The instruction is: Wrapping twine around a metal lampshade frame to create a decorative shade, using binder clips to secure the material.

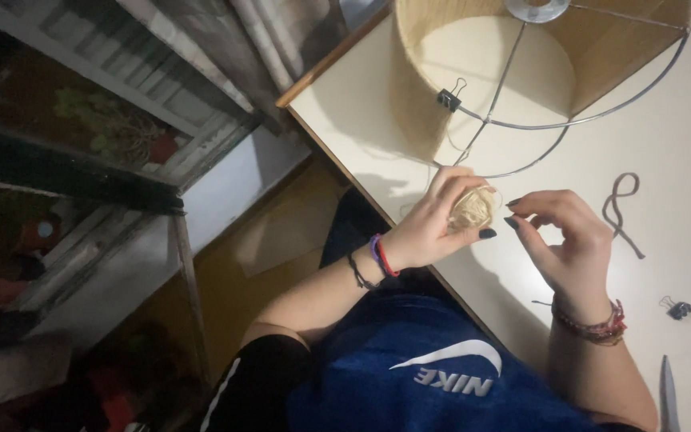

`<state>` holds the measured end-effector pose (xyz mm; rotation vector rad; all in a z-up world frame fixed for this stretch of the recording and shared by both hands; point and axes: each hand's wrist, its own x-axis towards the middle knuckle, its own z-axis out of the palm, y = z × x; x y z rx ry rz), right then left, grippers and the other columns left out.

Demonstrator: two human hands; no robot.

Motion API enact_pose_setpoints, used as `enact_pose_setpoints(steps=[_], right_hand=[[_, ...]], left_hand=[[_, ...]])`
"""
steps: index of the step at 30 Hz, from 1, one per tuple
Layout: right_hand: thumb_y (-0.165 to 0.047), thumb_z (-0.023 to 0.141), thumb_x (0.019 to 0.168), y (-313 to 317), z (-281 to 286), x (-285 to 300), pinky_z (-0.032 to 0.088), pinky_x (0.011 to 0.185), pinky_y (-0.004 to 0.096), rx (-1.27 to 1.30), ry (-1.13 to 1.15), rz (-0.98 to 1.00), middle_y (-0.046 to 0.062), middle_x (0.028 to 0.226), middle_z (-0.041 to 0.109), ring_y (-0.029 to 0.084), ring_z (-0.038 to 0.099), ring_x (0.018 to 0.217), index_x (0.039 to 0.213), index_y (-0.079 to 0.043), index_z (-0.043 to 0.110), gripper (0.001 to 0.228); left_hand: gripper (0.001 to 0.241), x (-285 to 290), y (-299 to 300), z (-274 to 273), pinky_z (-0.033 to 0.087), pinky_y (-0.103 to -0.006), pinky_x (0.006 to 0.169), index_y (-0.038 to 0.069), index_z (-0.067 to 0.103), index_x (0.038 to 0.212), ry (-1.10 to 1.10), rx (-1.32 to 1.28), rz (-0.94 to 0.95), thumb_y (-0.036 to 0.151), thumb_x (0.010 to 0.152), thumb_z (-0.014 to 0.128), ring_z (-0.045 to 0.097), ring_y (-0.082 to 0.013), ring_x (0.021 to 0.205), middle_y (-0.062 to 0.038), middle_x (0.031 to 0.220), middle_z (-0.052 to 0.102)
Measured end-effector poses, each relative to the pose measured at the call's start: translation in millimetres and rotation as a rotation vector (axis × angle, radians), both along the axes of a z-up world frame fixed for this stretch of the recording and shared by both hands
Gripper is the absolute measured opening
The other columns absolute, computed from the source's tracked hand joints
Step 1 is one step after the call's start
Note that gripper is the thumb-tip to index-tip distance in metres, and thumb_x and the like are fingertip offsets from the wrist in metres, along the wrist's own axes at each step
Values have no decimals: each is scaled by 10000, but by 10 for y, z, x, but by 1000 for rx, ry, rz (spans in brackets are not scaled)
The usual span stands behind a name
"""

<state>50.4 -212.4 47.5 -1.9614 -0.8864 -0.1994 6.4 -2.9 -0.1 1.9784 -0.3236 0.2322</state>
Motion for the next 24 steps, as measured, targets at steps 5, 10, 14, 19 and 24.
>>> enact_pose_setpoints(steps=[5,10,14,19,24], right_hand=[[27,722,973,25,11,82,559,766,288,-58,58,-1,98,962,704,202,652,860,1054,-16,703,93],[46,721,969,-100,-99,173,585,838,290,26,176,-61,133,1043,700,218,703,990,1076,-5,613,160],[46,688,997,-182,1,267,593,869,297,8,228,-33,118,1023,701,216,679,978,1023,9,654,56],[-27,714,972,-199,61,331,526,765,282,-43,192,84,116,1042,732,203,664,911,1017,-24,720,45],[-8,726,956,-139,89,260,544,741,270,-37,173,99,130,1022,731,195,660,864,1022,-10,735,67]], left_hand=[[732,23,-208,-26,343,-363,1292,124,229,1630,213,-813,-308,370,1048,598,441,-224,1488,-150,1642,371],[436,81,-353,-110,520,-411,1151,97,449,1465,226,-1053,-352,217,1079,612,508,-244,1441,-138,1619,428],[278,111,-362,-214,619,-379,1007,126,665,1245,291,-1137,-330,-4,1000,688,561,-353,1382,-222,1641,396],[298,216,-336,-423,670,-328,804,141,658,941,352,-1050,-344,-154,901,676,639,-393,1249,-251,1560,461],[237,182,-257,-99,634,-256,679,102,556,785,356,-717,-228,-52,920,677,716,-216,1038,-180,1484,565]])
